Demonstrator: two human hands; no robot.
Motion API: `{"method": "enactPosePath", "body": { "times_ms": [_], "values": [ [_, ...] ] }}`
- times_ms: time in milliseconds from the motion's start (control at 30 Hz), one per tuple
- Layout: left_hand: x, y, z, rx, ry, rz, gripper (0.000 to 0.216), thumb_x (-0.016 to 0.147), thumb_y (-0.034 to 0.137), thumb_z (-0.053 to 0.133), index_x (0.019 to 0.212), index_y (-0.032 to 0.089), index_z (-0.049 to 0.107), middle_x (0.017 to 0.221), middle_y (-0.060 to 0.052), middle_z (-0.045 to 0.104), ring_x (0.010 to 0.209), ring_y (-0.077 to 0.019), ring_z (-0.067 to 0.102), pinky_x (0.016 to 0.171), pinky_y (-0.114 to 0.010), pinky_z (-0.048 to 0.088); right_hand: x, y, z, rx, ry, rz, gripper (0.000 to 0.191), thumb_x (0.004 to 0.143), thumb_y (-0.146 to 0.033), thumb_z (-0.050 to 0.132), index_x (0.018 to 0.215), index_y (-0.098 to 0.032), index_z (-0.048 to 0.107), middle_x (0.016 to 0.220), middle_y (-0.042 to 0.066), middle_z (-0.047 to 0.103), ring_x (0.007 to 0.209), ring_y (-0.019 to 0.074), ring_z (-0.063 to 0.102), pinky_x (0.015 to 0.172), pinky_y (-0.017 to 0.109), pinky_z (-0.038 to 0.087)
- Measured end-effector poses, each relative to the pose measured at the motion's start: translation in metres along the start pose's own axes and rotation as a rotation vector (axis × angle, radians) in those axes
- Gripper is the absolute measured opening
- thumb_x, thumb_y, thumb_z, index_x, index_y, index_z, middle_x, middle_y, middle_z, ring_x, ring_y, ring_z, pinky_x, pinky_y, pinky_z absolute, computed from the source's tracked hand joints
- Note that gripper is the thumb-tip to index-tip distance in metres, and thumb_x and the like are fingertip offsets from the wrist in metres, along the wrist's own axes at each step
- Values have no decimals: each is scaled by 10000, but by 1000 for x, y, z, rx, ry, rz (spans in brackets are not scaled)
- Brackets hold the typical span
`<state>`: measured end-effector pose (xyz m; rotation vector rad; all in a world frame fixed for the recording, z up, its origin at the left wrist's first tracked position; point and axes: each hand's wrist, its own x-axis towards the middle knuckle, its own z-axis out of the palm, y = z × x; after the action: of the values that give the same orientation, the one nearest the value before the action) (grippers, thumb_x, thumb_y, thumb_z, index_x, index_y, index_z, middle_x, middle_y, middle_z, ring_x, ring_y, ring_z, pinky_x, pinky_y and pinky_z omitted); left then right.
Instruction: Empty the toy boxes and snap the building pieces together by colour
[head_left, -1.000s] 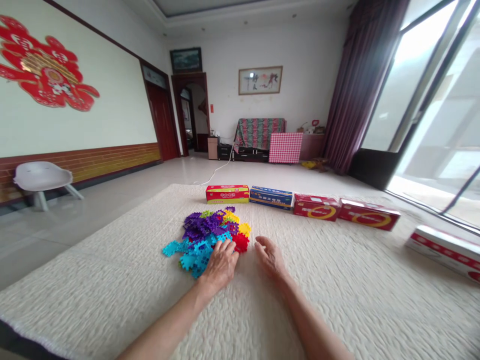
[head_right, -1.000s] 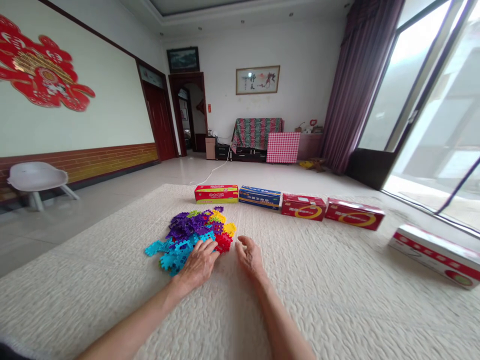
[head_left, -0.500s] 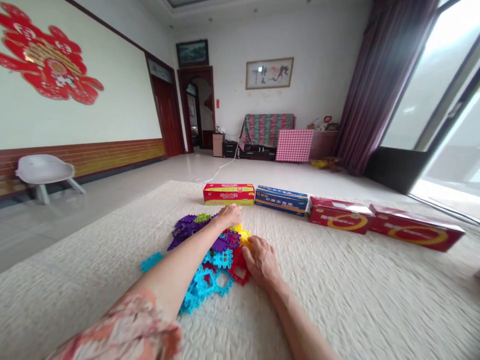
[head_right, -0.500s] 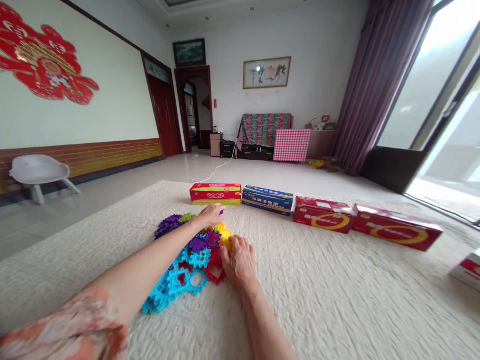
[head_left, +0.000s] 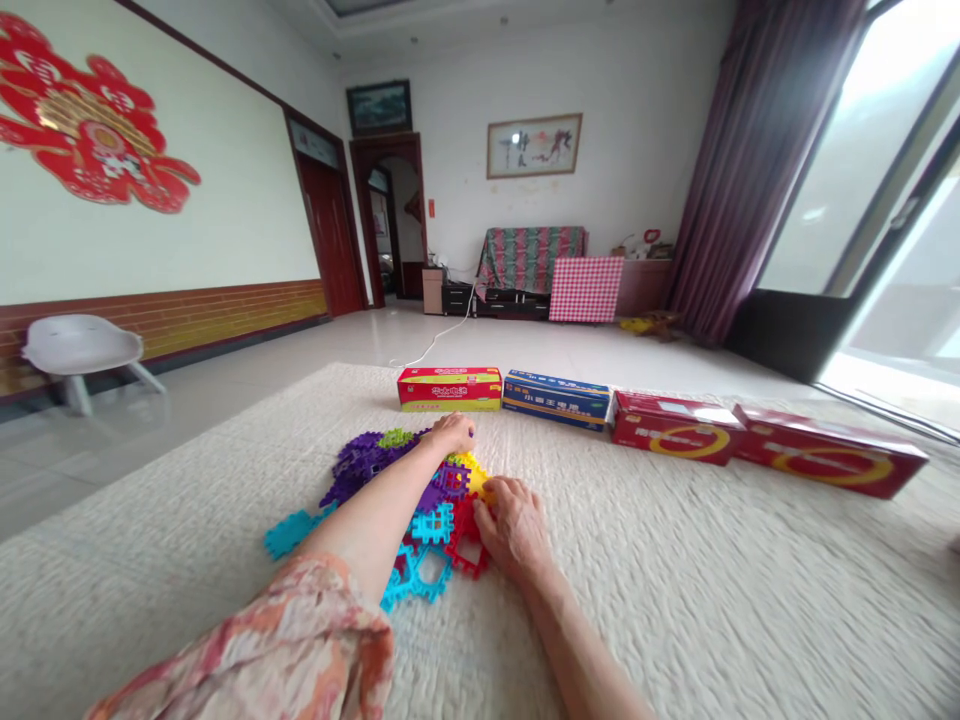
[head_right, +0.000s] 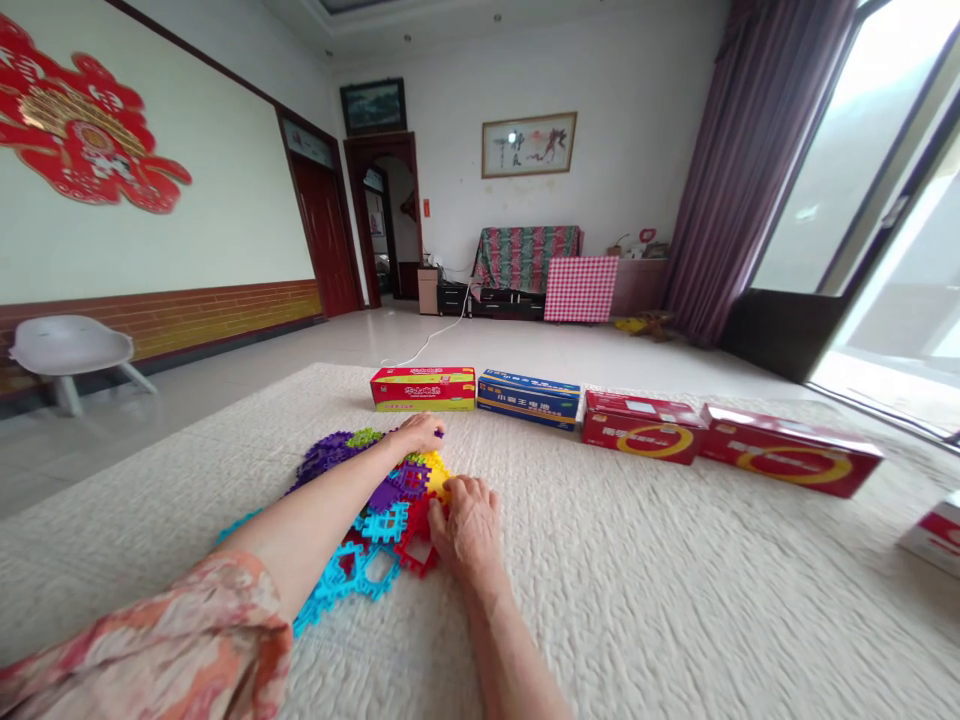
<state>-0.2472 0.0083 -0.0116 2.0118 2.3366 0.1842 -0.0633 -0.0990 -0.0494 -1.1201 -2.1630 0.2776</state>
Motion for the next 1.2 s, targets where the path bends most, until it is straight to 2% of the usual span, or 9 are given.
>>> {"method": "enactPosePath", "body": {
  "times_ms": [200, 333, 400, 533, 633, 733, 833, 1067, 1200],
  "values": [
    [-18, -10, -14, -2, 9, 35, 338, 722, 325, 558, 1023, 324, 712, 1061, 34, 708, 1020, -186, 618, 842, -228, 465, -1, -4, -3, 95, -46, -43, 242, 927, -249, 397, 1065, -216, 593, 1113, 74, 676, 1045, 206, 591, 889, 364, 362],
    [-36, -18, -33, 39, -7, 25, 264, 726, 300, 544, 901, 272, 740, 908, -16, 734, 933, -207, 645, 804, -263, 476, -1, -2, 0, 283, -73, -136, 305, 934, -328, 376, 1129, -218, 582, 1136, 73, 677, 1065, 207, 603, 911, 369, 395],
    [-49, -14, -38, 66, 9, 37, 259, 757, 292, 514, 865, 229, 740, 893, -61, 725, 967, -240, 633, 837, -314, 469, 2, 4, 2, 421, 36, -70, 350, 922, -367, 366, 1125, -198, 596, 1138, 91, 677, 1071, 208, 607, 915, 359, 421],
    [-81, 15, -30, 94, 68, 178, 347, 855, 347, 406, 1011, 241, 697, 1140, -87, 654, 1173, -276, 514, 996, -430, 377, 9, 25, 1, 587, 428, 277, 420, 870, -428, 356, 1054, -162, 623, 1093, 121, 676, 1041, 226, 617, 919, 367, 439],
    [-100, 39, -13, 122, 52, 262, 359, 827, 454, 476, 1103, 298, 646, 1290, -59, 564, 1279, -314, 398, 1066, -499, 289, 12, 40, 0, 679, 500, 433, 448, 811, -455, 370, 1024, -150, 620, 1037, 132, 681, 962, 242, 649, 870, 371, 463],
    [-103, 46, 0, 157, -3, 245, 317, 847, 365, 477, 1128, 324, 619, 1291, -60, 556, 1231, -315, 449, 1054, -549, 278, 13, 48, 1, 696, 459, 430, 439, 774, -462, 413, 1010, -158, 623, 1016, 126, 686, 928, 250, 661, 857, 376, 467],
    [-99, 36, 2, 178, -27, 252, 300, 848, 339, 489, 1120, 312, 613, 1218, -74, 586, 1173, -293, 496, 1067, -546, 259, 12, 44, 1, 613, 405, 378, 481, 779, -483, 403, 1045, -149, 623, 1067, 142, 677, 978, 268, 646, 893, 402, 455],
    [-100, -4, -14, 180, -42, 324, 294, 845, 405, 473, 1059, 270, 622, 1192, -69, 599, 1162, -290, 516, 1006, -504, 367, 4, -6, 14, 443, -41, 32, 556, 853, -549, 383, 1188, -150, 577, 1058, 119, 697, 930, 252, 665, 827, 377, 504],
    [-101, -27, -20, 186, -36, 339, 288, 846, 330, 444, 1061, 259, 621, 1208, -60, 600, 1149, -287, 530, 962, -507, 403, -3, -28, 32, 334, -35, -57, 503, 868, -520, 400, 1195, -174, 564, 1096, 120, 684, 972, 267, 649, 857, 420, 489]
  ]
}}
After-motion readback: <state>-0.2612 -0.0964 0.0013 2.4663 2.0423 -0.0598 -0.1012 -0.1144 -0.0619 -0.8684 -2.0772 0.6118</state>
